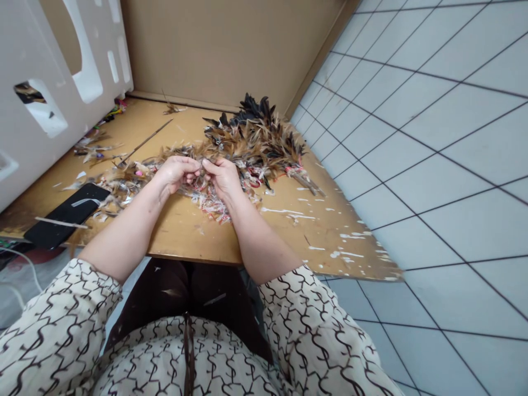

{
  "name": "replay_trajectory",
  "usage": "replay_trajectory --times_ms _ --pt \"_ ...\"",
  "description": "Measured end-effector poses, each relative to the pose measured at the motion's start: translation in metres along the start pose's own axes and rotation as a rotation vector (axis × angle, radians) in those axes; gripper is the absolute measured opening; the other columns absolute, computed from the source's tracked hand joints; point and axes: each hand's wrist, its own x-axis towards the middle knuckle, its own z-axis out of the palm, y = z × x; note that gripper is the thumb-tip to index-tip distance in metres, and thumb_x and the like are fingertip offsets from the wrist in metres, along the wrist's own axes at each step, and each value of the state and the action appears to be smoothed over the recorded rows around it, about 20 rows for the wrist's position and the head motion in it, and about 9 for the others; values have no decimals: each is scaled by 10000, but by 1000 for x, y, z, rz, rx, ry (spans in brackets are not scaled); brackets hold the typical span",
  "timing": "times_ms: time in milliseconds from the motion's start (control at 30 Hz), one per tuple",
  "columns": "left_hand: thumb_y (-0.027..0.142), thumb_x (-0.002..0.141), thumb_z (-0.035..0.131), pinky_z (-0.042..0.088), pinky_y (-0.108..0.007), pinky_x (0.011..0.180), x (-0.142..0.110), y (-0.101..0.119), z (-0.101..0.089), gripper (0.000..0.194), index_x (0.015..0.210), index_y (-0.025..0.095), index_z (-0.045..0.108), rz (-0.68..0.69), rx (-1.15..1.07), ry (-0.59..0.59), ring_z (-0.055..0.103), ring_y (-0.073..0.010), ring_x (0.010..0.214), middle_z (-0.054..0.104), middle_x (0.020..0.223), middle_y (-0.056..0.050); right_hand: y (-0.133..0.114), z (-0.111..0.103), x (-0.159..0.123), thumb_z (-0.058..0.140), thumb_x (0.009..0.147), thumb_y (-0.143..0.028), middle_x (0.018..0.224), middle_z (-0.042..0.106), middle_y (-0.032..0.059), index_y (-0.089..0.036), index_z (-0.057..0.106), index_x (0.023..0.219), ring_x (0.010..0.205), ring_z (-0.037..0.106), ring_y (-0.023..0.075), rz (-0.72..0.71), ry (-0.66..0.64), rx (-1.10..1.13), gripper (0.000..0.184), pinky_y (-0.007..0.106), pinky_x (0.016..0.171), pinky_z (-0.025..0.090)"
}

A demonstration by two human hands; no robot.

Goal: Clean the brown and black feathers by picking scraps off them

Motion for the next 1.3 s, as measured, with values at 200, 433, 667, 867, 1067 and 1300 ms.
replay_trajectory --times_ms 200,433,667,867,1067,1300 --pt "114 546 737 385 -198 424 0 0 -2 122 524 107 618 36 104 46 448 -48 372 593 482 -14 1 -1 0 738 608 -310 486 522 -61 -168 531 574 453 390 47 -59 16 -98 254 197 451 287" --pt "115 508 769 403 -204 439 -2 3 -1 170 490 106 600 8 126 54 454 -51 374 579 454 -6 2 1 0 732 614 -318 502 548 -47 -168 555 584 464 426 62 -93 -13 -131 234 210 473 316" --pt "99 502 740 378 -179 413 -3 4 -1 151 486 118 591 49 204 42 452 -49 366 562 416 13 1 2 -1 765 561 -314 448 473 -75 -174 479 516 425 387 44 -66 18 -87 321 197 439 297" --pt "83 510 662 366 -185 424 -1 4 -4 90 486 124 586 80 231 85 432 -49 366 557 418 18 -5 -6 4 729 588 -229 482 436 -92 -174 502 574 446 363 31 -50 109 36 234 178 430 287" --pt "89 522 600 352 -168 417 4 8 -12 68 503 128 548 136 55 252 411 -42 391 539 443 20 -10 -14 7 675 632 -197 495 454 -82 -171 551 612 454 358 43 -10 261 -67 128 191 443 294" --pt "89 537 570 341 -167 406 4 11 -14 76 490 133 529 124 2 289 390 -44 398 526 454 18 -12 -16 5 667 625 -264 501 505 -52 -170 563 494 558 466 90 -113 172 -624 192 250 633 396"
